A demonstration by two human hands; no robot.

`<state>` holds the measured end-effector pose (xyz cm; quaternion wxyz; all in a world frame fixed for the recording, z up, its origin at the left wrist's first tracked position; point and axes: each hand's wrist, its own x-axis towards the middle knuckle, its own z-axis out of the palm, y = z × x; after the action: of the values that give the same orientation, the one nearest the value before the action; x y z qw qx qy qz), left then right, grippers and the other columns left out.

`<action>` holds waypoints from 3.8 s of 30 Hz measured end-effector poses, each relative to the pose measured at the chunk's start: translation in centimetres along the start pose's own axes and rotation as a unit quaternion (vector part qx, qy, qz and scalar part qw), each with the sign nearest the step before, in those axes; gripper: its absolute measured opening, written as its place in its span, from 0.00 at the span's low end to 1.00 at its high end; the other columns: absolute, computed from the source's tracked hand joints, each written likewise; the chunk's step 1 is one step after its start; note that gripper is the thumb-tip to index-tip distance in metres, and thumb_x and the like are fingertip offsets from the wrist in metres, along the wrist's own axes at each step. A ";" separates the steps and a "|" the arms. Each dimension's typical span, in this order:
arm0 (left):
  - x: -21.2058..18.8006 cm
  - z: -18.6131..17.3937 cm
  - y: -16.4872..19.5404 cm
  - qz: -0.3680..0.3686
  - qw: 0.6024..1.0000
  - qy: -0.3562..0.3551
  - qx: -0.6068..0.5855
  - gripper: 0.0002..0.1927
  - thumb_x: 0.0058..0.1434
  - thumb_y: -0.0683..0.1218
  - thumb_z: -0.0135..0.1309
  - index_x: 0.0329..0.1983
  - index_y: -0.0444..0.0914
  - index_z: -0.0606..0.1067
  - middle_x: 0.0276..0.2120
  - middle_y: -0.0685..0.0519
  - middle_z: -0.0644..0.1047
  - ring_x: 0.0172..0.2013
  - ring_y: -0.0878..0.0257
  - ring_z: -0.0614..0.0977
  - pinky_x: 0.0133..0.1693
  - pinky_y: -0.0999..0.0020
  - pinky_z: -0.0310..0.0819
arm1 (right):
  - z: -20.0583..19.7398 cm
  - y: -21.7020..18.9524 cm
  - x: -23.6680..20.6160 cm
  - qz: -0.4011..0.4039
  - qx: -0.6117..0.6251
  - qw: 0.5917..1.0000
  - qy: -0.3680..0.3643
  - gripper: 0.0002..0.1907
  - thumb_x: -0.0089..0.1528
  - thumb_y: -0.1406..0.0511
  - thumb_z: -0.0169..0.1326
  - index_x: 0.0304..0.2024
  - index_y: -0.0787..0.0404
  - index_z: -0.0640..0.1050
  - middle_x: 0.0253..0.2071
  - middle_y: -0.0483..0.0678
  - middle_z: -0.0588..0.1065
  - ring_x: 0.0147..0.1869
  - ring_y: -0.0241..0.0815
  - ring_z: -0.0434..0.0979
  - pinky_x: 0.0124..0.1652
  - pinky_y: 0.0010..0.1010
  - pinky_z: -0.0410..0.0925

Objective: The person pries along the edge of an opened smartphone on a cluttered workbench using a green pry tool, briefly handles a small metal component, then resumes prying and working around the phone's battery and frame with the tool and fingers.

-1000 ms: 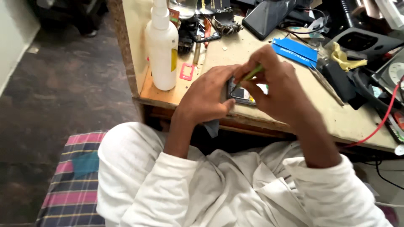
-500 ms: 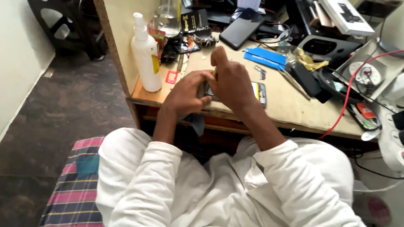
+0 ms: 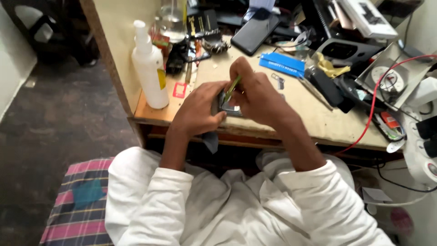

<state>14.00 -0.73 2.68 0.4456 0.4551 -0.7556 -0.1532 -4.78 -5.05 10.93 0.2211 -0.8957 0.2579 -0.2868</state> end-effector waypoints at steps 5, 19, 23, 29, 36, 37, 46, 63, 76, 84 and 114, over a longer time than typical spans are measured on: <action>0.2 0.3 -0.2 0.001 1.000 0.009 -0.006 0.37 0.48 0.44 0.64 0.64 0.36 0.69 0.61 0.44 0.74 0.63 0.48 0.72 0.64 0.57 0.65 | 0.8 -0.4 0.0 0.011 -0.090 0.996 0.017 0.24 0.61 0.72 0.65 0.48 0.62 0.62 0.31 0.57 0.77 0.35 0.56 0.81 0.32 0.42 0.71; 0.0 0.7 -0.8 -0.008 1.000 -0.001 0.023 0.39 0.49 0.46 0.66 0.66 0.35 0.67 0.60 0.43 0.73 0.63 0.48 0.71 0.63 0.57 0.64 | 0.5 -2.1 -0.2 -0.045 0.005 0.999 0.027 0.23 0.58 0.76 0.58 0.48 0.62 0.60 0.47 0.59 0.74 0.46 0.54 0.81 0.37 0.35 0.79; -0.3 0.7 -0.9 0.009 1.000 0.014 0.007 0.41 0.50 0.44 0.64 0.69 0.34 0.65 0.61 0.42 0.73 0.63 0.47 0.71 0.63 0.56 0.64 | 0.5 -2.7 -0.6 -0.015 -0.059 0.998 -0.007 0.20 0.61 0.77 0.56 0.50 0.62 0.61 0.39 0.56 0.79 0.41 0.55 0.84 0.35 0.39 0.73; -0.3 0.8 -1.0 -0.052 0.998 -0.034 0.027 0.31 0.53 0.46 0.64 0.60 0.36 0.69 0.60 0.45 0.74 0.65 0.50 0.71 0.66 0.59 0.64 | 2.5 -3.3 0.2 0.004 -0.161 0.987 -0.002 0.20 0.61 0.76 0.56 0.50 0.63 0.62 0.30 0.61 0.73 0.36 0.65 0.75 0.34 0.47 0.67; -0.5 1.2 -1.4 -0.007 1.000 0.013 0.014 0.42 0.50 0.46 0.64 0.69 0.33 0.63 0.63 0.41 0.71 0.65 0.48 0.70 0.66 0.59 0.61 | 2.7 -1.7 -0.4 -0.063 -0.111 0.988 0.089 0.19 0.63 0.74 0.57 0.48 0.63 0.61 0.37 0.59 0.77 0.37 0.56 0.82 0.32 0.38 0.74; -0.4 1.2 -1.5 -0.002 1.000 0.015 0.020 0.42 0.50 0.47 0.65 0.68 0.32 0.63 0.63 0.40 0.71 0.65 0.48 0.69 0.66 0.58 0.60 | 2.2 -1.1 -0.2 -0.103 -0.074 0.987 0.093 0.19 0.63 0.75 0.55 0.48 0.63 0.60 0.41 0.59 0.78 0.39 0.52 0.83 0.32 0.34 0.78; -0.3 0.3 -0.2 -0.006 1.000 0.018 0.013 0.40 0.50 0.44 0.63 0.67 0.32 0.65 0.61 0.40 0.72 0.64 0.47 0.70 0.65 0.57 0.61 | -7.7 8.6 0.8 0.233 0.009 0.966 0.114 0.07 0.65 0.67 0.58 0.44 0.63 0.79 0.30 0.46 0.75 0.31 0.35 0.72 0.27 0.27 0.64; 0.1 -0.5 -0.1 -0.010 0.999 0.004 -0.036 0.41 0.49 0.43 0.64 0.67 0.30 0.64 0.60 0.38 0.72 0.63 0.44 0.70 0.64 0.54 0.60 | -2.0 13.2 2.5 0.145 -0.205 0.968 0.010 0.06 0.59 0.67 0.62 0.36 0.65 0.83 0.30 0.55 0.78 0.28 0.47 0.77 0.31 0.37 0.69; -0.1 -0.9 -0.4 0.010 0.993 0.040 -0.108 0.31 0.54 0.39 0.62 0.63 0.31 0.70 0.58 0.40 0.75 0.62 0.45 0.74 0.63 0.56 0.66 | -1.6 5.7 -0.4 0.239 -0.128 0.962 -0.033 0.07 0.61 0.67 0.56 0.36 0.67 0.79 0.26 0.57 0.75 0.29 0.55 0.72 0.29 0.40 0.64; -0.1 -0.7 -0.5 -0.010 0.992 0.044 -0.117 0.29 0.55 0.38 0.60 0.61 0.31 0.71 0.57 0.40 0.76 0.60 0.45 0.75 0.62 0.57 0.68 | -0.4 2.5 -2.6 0.144 -0.169 0.973 -0.059 0.08 0.55 0.70 0.61 0.36 0.67 0.78 0.29 0.55 0.74 0.28 0.49 0.75 0.31 0.36 0.69; -0.1 -0.2 0.0 0.005 0.999 0.023 -0.026 0.35 0.54 0.47 0.65 0.64 0.32 0.68 0.62 0.42 0.72 0.63 0.46 0.71 0.64 0.53 0.63 | -2.6 3.2 -7.1 0.197 0.418 0.838 0.292 0.15 0.77 0.63 0.51 0.56 0.71 0.75 0.41 0.62 0.79 0.35 0.46 0.79 0.37 0.33 0.74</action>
<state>14.23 -0.61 2.74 0.4750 0.4426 -0.7436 -0.1601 -12.51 -3.99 8.24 0.5404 -0.5235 0.3372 -0.5659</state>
